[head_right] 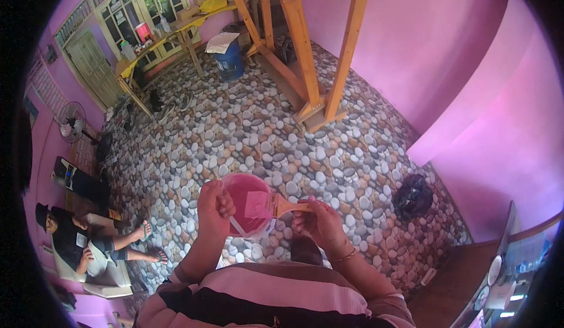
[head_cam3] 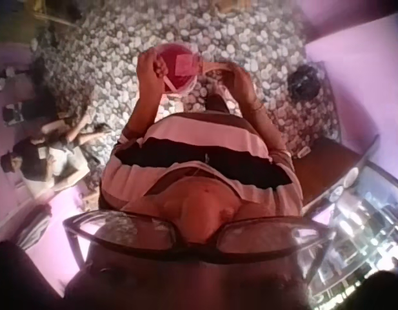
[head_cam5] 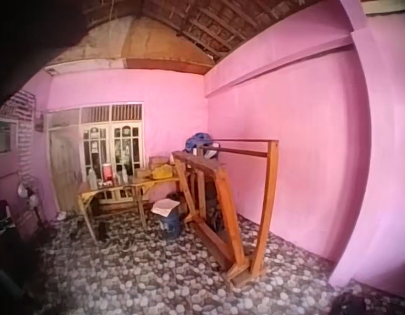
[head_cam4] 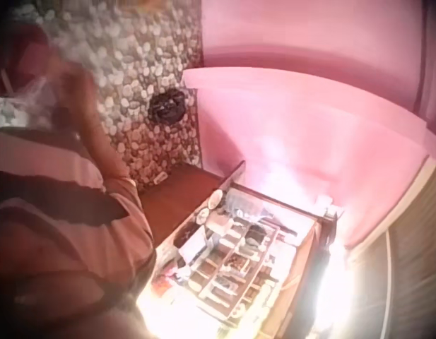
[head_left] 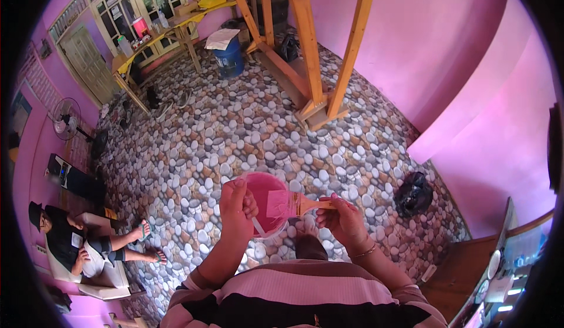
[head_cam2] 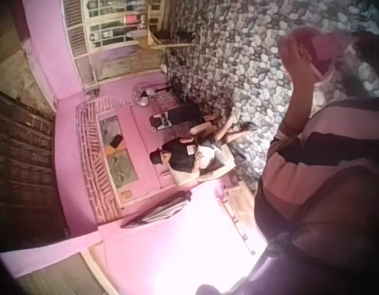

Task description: The person mixes pink paint in a bucket using a brush and a scraper, adds white powder from a bag, and stirs the mixture thoroughly. The person also handles a small bag containing pink powder and picks up a separate bucket containing two fish-shaped objects.

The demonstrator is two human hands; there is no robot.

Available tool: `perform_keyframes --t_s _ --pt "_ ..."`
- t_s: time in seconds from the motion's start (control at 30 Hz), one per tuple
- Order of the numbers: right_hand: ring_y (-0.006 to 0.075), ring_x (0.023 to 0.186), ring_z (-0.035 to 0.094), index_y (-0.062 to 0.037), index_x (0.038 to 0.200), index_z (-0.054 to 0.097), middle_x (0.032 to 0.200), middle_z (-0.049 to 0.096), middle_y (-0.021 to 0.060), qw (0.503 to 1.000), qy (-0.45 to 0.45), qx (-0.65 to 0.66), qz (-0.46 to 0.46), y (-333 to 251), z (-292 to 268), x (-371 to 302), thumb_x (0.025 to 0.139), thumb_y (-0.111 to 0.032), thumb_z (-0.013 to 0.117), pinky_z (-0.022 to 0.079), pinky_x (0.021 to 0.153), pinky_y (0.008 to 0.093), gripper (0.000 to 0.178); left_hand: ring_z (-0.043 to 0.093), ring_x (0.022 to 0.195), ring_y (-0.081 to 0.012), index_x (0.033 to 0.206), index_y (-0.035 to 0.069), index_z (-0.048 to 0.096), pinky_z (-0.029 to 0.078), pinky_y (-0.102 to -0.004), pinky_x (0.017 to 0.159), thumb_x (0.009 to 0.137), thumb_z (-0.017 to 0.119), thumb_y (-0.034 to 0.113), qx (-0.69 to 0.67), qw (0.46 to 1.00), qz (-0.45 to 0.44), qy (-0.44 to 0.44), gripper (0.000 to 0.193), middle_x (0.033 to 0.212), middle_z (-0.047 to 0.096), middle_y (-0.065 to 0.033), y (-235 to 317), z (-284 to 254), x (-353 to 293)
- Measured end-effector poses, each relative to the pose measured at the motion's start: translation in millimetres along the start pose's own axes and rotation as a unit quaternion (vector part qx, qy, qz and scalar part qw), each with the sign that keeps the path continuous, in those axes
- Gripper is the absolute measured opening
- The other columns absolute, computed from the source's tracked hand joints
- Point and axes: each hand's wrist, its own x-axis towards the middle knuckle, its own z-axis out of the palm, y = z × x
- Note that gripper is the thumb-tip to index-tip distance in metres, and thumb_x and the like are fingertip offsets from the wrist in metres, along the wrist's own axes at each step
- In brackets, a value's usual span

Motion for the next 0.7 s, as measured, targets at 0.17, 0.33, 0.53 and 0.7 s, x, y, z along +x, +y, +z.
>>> perform_keyframes --t_s 0.17,0.33,0.53,0.7 --pt "0.0218 0.072 0.067 0.0035 0.108 0.06 0.084 0.067 0.0137 0.994 -0.075 -0.07 0.026 -25 23 107 0.101 -0.027 0.045 0.054 0.064 0.0323 0.035 0.032 0.047 -0.0038 0.09 0.013 0.046 0.025 -0.02 0.041 0.095 0.058 0.028 -0.023 0.998 0.035 0.057 0.02 0.063 0.04 0.0035 28 -6 70" --pt "0.0182 0.069 0.066 0.0036 0.103 0.06 0.08 0.066 0.0109 0.98 -0.109 -0.142 0.086 -50 65 205 0.1 -0.029 0.049 0.054 0.062 0.0295 0.035 0.031 0.048 -0.0048 0.082 0.013 0.052 0.023 -0.0211 0.042 0.095 0.055 0.035 -0.071 0.988 0.084 0.108 0.025 0.063 0.04 0.0032 63 -12 126" --pt "0.0205 0.066 0.066 0.0033 0.106 0.061 0.081 0.067 0.0119 0.965 -0.185 -0.127 0.138 -53 138 299 0.1 -0.029 0.049 0.054 0.057 0.0311 0.035 0.03 0.048 -0.0075 0.088 0.013 0.057 0.023 -0.022 0.042 0.099 0.045 0.041 -0.101 0.974 0.158 0.123 0.032 0.062 0.04 0.001 104 -41 180" --pt "0.0215 0.064 0.065 0.0033 0.104 0.061 0.078 0.066 0.0125 0.956 -0.195 -0.144 0.167 -37 206 366 0.1 -0.028 0.047 0.054 0.057 0.0317 0.035 0.03 0.049 -0.0055 0.086 0.014 0.056 0.024 -0.0211 0.044 0.097 0.051 0.038 -0.136 0.967 0.183 0.116 0.027 0.065 0.04 0.0028 152 -78 243"
